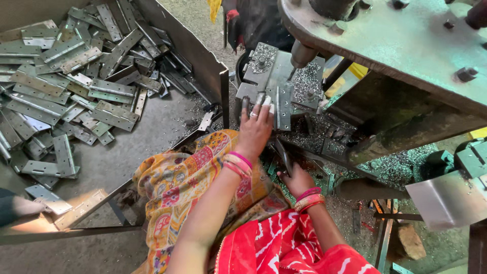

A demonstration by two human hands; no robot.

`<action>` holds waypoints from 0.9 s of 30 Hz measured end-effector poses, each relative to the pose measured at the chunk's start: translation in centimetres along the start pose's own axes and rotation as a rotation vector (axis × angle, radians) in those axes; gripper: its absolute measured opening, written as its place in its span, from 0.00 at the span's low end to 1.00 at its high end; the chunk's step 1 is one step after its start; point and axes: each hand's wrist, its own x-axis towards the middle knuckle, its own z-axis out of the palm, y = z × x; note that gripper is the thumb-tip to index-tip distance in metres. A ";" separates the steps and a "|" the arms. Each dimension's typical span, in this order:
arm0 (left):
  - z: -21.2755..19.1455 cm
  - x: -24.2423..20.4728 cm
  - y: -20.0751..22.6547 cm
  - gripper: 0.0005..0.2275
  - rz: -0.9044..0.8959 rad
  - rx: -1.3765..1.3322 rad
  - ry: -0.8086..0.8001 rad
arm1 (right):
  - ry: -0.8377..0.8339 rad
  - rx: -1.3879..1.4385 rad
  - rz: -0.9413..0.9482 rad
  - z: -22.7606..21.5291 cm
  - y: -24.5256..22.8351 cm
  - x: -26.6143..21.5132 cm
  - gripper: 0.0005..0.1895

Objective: The person repeatedly picks up metal brackets from a bin, places them into a press machine, and operates the lever to process them. The processed brackets are then discarded into a pile.

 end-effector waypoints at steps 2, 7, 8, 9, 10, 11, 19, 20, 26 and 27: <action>0.1 0.5 -0.9 0.12 0.077 -0.042 0.043 | 0.016 -0.013 -0.021 0.4 0.6 0.0 0.30; -0.4 3.1 -1.6 0.08 -0.063 -0.425 0.028 | 0.007 0.039 -0.048 0.9 1.1 0.9 0.28; -0.5 3.4 -1.5 0.08 -0.054 -0.368 0.115 | 0.005 0.037 -0.037 1.1 1.1 0.9 0.27; -0.5 3.8 -1.2 0.08 -0.045 -0.312 0.202 | 0.003 0.032 -0.026 1.1 1.2 0.9 0.27; -0.5 4.3 -1.0 0.08 -0.037 -0.256 0.289 | -0.005 0.046 -0.031 1.1 1.3 0.9 0.27; -0.3 4.8 -0.9 0.08 -0.004 -0.108 0.264 | -0.014 0.059 -0.036 0.9 1.4 0.9 0.26; 2.6 4.7 -1.4 0.25 -0.161 -0.100 -0.138 | -0.012 0.069 -0.021 0.6 0.9 0.7 0.27; 2.7 4.1 -1.6 0.22 -0.223 -0.053 -0.212 | -0.016 0.042 0.001 0.7 0.8 0.6 0.27; 1.9 2.2 -1.1 0.20 -0.206 0.095 -0.032 | -0.023 0.006 0.028 0.6 0.4 1.0 0.27; 1.9 2.2 -0.7 0.19 -0.187 0.068 -0.013 | -0.026 0.002 0.032 0.7 0.7 0.9 0.27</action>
